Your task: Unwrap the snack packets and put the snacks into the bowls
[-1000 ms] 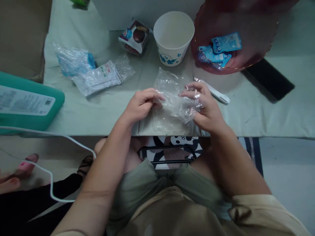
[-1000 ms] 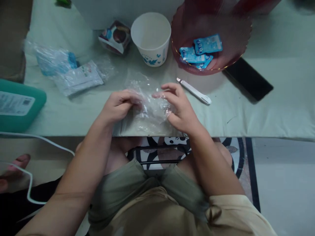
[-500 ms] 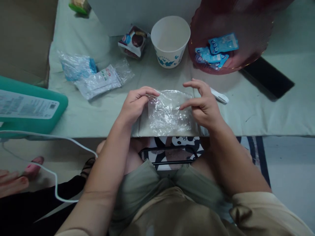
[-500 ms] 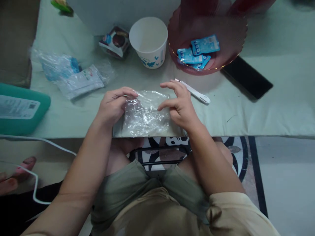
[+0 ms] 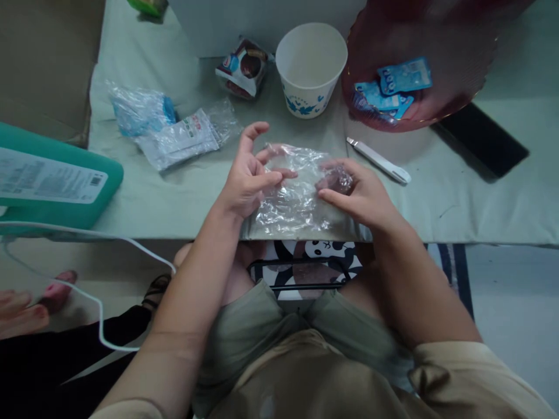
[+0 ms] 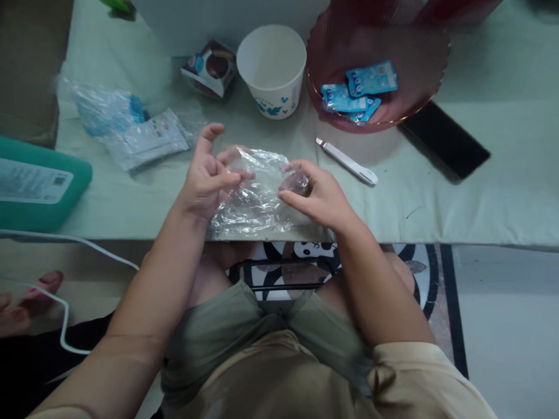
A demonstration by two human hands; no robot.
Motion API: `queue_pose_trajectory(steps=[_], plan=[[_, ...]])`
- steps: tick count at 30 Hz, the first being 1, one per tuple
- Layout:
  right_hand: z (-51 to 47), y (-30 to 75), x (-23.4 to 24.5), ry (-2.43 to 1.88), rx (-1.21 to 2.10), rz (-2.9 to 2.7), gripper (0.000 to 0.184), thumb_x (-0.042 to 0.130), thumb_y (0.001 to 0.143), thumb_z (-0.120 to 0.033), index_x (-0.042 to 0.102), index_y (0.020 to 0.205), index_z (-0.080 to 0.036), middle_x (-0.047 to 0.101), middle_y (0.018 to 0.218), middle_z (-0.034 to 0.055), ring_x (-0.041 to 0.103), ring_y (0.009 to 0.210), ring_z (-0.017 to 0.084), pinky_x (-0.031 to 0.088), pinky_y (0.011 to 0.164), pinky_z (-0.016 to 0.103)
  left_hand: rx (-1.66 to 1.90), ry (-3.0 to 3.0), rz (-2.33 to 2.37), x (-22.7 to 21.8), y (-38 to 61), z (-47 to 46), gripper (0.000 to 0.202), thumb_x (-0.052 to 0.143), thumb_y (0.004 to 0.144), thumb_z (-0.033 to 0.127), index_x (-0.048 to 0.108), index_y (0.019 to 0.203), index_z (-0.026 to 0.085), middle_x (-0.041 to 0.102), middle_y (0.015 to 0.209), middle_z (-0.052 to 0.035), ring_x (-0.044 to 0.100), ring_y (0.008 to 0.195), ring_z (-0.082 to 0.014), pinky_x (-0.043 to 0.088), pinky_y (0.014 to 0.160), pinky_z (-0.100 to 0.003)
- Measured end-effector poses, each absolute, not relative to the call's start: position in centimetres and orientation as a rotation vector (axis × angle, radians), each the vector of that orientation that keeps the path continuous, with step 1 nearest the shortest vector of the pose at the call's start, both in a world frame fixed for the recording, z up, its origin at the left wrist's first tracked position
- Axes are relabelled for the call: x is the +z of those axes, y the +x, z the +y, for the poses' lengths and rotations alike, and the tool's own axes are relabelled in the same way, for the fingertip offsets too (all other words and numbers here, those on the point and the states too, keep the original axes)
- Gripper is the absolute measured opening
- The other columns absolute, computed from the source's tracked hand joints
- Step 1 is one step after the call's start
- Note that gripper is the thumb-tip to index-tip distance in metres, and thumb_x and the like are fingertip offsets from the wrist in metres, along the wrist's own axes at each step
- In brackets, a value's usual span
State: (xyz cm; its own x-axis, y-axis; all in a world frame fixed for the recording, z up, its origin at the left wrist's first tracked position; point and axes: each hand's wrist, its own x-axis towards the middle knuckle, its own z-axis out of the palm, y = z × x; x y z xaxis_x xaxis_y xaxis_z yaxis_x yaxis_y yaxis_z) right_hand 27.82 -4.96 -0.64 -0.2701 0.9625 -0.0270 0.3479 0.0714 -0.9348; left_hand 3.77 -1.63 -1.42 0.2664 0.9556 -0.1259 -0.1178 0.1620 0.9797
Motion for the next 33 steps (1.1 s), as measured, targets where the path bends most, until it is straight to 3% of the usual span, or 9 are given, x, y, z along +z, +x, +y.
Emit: queue_pose_trajectory(steps=[3, 8, 11, 15, 18, 22, 26, 28, 33], plan=[[-5.0, 27.6, -0.5, -1.36, 1.222, -1.609, 0.041, 0.078, 0.079, -0.061, 0.067, 0.096, -0.025, 0.069, 0.087, 0.0044, 0.068, 0.083, 0.026, 0.06, 0.082, 0.045, 0.863, 0.975, 0.877, -1.3, 4.0, -1.8, 0.072, 0.091, 0.066, 0.047, 0.057, 0.127, 0.03, 0.074, 0.121, -0.0073, 0.078, 0.103, -0.0273, 0.063, 0.079, -0.034], [-4.8, 27.5, -1.5, -1.325, 1.271, -1.305, 0.056, 0.079, 0.078, -0.062, 0.059, 0.119, -0.03, 0.071, 0.099, 0.0044, 0.071, 0.091, 0.025, 0.062, 0.081, 0.042, 0.746, 1.01, 0.983, -0.9, 5.3, -2.8, 0.03, 0.081, 0.079, 0.036, 0.068, 0.097, 0.016, 0.078, 0.087, -0.0081, 0.079, 0.086, -0.024, 0.065, 0.075, -0.034], [-5.1, 27.0, -1.5, -1.293, 1.398, -1.223, 0.049, 0.079, 0.078, -0.058, 0.06, 0.11, -0.027, 0.073, 0.103, 0.0052, 0.072, 0.093, 0.022, 0.061, 0.079, 0.036, 0.814, 1.001, 1.03, -0.6, 5.6, -3.0, 0.023, 0.074, 0.085, 0.036, 0.069, 0.095, 0.016, 0.077, 0.08, -0.0055, 0.078, 0.079, -0.0226, 0.065, 0.071, -0.034], [-5.5, 26.8, -1.1, -1.357, 1.473, -1.199, 0.036, 0.077, 0.082, -0.053, 0.058, 0.09, -0.024, 0.068, 0.076, 0.0007, 0.065, 0.067, 0.017, 0.056, 0.064, 0.031, 0.858, 1.118, 1.122, -0.7, 5.3, -2.6, 0.021, 0.077, 0.082, 0.036, 0.071, 0.09, 0.018, 0.071, 0.066, -0.0015, 0.069, 0.059, -0.016, 0.057, 0.055, -0.026], [-5.4, 27.2, -1.5, -1.357, 1.46, -1.239, 0.041, 0.072, 0.085, -0.058, 0.056, 0.108, -0.028, 0.06, 0.065, -0.004, 0.058, 0.055, 0.016, 0.05, 0.054, 0.03, 0.936, 1.162, 1.136, -1.1, 5.0, -2.4, 0.021, 0.078, 0.081, 0.038, 0.07, 0.092, 0.021, 0.061, 0.054, 0.0036, 0.054, 0.043, -0.0105, 0.044, 0.042, -0.023], [-4.7, 27.6, -2.4, -1.245, 1.353, -1.338, 0.045, 0.06, 0.091, -0.064, 0.052, 0.124, -0.035, 0.063, 0.073, -0.0021, 0.058, 0.059, 0.018, 0.047, 0.054, 0.031, 0.976, 1.037, 0.992, -1.0, 4.7, -2.1, 0.023, 0.077, 0.077, 0.038, 0.068, 0.094, 0.026, 0.057, 0.054, 0.0061, 0.048, 0.038, -0.0096, 0.04, 0.038, -0.023], [-4.4, 27.6, -1.8, -1.15, 1.405, -1.141, 0.026, 0.064, 0.084, -0.052, 0.063, 0.091, -0.027, 0.059, 0.068, -0.0006, 0.057, 0.058, 0.016, 0.045, 0.054, 0.03, 1.002, 1.035, 0.909, -0.4, 4.2, -1.7, 0.025, 0.069, 0.077, 0.045, 0.065, 0.073, 0.021, 0.061, 0.062, 0.0, 0.053, 0.046, -0.0114, 0.044, 0.042, -0.026], [-4.4, 27.5, -1.1, -1.11, 1.446, -1.06, 0.03, 0.062, 0.082, -0.054, 0.064, 0.078, -0.024, 0.058, 0.067, 0.0015, 0.057, 0.06, 0.016, 0.046, 0.056, 0.032, 1.006, 1.113, 0.91, -0.4, 3.9, -1.6, 0.036, 0.06, 0.082, 0.052, 0.066, 0.07, 0.019, 0.062, 0.065, -0.0032, 0.055, 0.051, -0.0123, 0.045, 0.045, -0.026], [-4.5, 27.0, -0.8, -1.255, 1.373, -1.011, 0.033, 0.08, 0.07, -0.043, 0.063, 0.091, -0.025, 0.065, 0.077, -0.0007, 0.054, 0.062, 0.013, 0.042, 0.056, 0.028, 0.937, 1.481, 1.063, -1.7, 3.7, -1.5, 0.017, 0.07, 0.075, 0.028, 0.07, 0.089, 0.019, 0.065, 0.079, -0.001, 0.053, 0.058, -0.0094, 0.041, 0.052, -0.022]])
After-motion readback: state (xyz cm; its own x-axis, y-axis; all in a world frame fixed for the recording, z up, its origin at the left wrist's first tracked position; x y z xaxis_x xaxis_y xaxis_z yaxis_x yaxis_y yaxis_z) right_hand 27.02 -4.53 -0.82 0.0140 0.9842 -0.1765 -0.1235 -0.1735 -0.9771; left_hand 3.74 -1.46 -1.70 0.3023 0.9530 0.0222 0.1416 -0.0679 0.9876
